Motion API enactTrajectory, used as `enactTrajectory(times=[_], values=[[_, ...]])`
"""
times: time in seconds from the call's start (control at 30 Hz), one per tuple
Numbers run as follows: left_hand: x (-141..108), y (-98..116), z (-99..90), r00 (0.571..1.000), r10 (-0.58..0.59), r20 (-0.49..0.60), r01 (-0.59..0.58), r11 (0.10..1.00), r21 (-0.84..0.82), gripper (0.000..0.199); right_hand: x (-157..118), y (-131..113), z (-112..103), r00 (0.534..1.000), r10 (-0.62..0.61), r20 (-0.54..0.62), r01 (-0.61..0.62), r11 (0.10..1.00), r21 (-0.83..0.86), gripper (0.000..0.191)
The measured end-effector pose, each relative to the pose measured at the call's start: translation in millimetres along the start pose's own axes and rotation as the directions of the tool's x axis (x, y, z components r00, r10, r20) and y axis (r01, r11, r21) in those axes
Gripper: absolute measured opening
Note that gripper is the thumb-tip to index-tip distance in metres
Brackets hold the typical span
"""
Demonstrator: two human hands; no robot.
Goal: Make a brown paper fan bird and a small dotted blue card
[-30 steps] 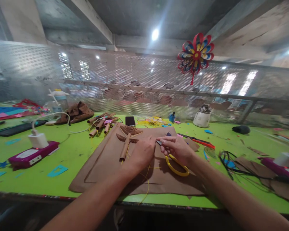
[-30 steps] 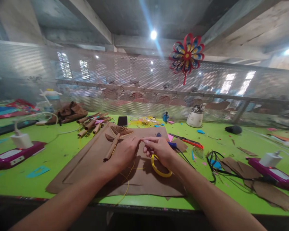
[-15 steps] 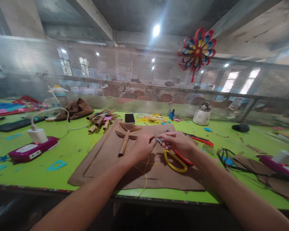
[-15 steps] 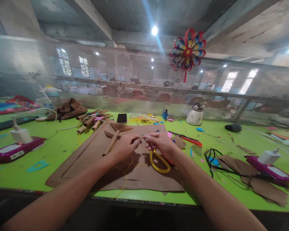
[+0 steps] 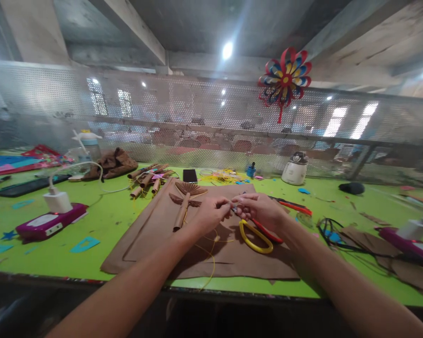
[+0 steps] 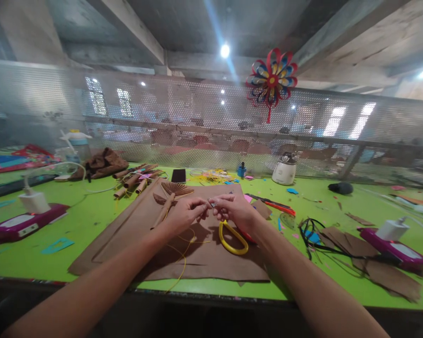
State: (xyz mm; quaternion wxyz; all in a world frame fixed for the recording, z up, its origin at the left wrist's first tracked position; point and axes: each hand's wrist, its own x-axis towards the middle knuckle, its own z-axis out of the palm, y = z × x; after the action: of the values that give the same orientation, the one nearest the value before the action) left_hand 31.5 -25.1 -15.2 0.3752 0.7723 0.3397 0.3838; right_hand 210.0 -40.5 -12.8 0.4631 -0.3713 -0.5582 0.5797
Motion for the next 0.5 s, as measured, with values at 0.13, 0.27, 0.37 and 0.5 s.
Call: enactTrajectory(times=[0.13,0.27,0.37,0.5], values=[[0.7,-0.6,1.8,0.998,-0.060,0.029,0.063,0.988,-0.144,0.017,2.5,-0.4,-4.4,0.999,0.023,-0.031,-0.022,0.999,0.032,0.027],[0.3,-0.7,1.4,0.993,-0.105,0.052,0.114,0.970,-0.214,0.022,4.2,1.2,-6.7,0.999,0.018,-0.027,-0.017,0.999,0.038,0.025],[1.5,-2.4,1.6,0.990,-0.142,0.015,0.142,0.970,-0.199,0.030,4.8,1.7,-8.0,1.000,0.006,-0.018,-0.006,1.000,0.024,0.026],[3.0,-4.1,1.0,0.987,-0.161,-0.011,0.155,0.964,-0.216,0.026,8.6,1.2,-18.6,0.998,-0.015,-0.069,0.015,1.000,-0.002,0.029]])
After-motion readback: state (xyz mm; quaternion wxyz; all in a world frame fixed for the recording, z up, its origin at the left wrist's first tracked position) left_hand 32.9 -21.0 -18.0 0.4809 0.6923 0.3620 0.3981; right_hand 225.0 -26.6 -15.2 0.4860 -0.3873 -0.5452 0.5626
